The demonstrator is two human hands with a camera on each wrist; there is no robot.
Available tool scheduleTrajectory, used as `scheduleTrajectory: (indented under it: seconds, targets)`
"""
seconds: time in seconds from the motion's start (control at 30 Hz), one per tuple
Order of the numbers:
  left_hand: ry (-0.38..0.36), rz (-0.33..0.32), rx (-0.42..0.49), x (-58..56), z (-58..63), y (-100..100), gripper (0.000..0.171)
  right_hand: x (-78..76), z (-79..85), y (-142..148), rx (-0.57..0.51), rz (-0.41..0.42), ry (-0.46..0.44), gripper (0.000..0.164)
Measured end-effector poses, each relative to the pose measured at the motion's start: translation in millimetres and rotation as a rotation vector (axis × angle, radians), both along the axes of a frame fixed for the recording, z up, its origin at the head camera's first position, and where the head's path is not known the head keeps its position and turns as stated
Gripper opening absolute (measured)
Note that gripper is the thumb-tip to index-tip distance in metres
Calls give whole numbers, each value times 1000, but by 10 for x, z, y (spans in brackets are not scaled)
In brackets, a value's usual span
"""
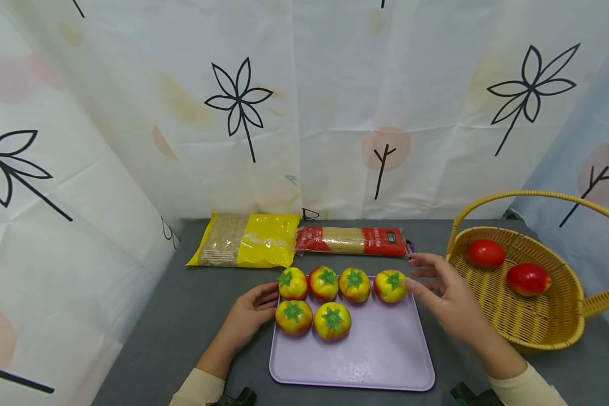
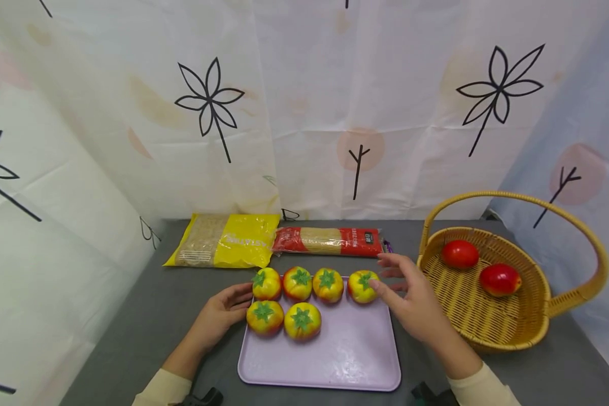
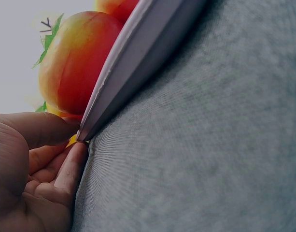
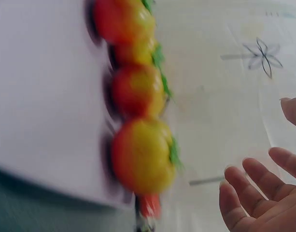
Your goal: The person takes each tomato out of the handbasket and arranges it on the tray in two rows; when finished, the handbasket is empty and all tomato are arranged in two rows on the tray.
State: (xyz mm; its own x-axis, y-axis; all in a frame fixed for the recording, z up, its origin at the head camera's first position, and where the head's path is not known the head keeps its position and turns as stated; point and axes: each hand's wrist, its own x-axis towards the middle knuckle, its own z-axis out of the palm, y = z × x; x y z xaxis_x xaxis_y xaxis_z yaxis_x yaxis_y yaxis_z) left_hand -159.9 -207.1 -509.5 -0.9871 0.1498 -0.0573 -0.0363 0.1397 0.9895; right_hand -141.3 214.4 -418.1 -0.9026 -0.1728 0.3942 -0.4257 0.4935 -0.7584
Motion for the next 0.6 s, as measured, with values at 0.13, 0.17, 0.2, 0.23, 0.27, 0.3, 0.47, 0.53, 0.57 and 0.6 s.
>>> scheduleTrajectory:
  seconds: [0.13,0.17,0.2,0.23,0.27,0.3,0.47,0.53,0.57,0.6]
  targets:
    - [1,-3,2,0,1,0,57,-36,27,209,-24,-44,25,50]
    - [-1,-1,2,-1,2,2,57,-42,33,259,-34,-52,23,49]
    - [0,0,1,1,6,3,57,-48,35,309,-38,-65,20,49]
    - [-1,1,1,3,10,4,57,-52,37,358,-41,-77,14,49]
    - [0,1,0,5,13,4,57,-57,42,406,-46,-91,6,49]
    - [-1,2,0,5,15,6,57,-59,45,451,-44,-108,-3,48]
    - [-1,1,-3,11,19,8,56,-74,31,675,-27,-192,-26,47]
    - [-3,3,-4,11,17,8,56,-88,18,764,-17,-224,-27,47]
    - [-3,3,-2,10,17,9,56,-99,15,808,-12,-242,-29,47]
    - [-3,3,-2,10,16,8,56,-113,11,851,-8,-257,-30,47]
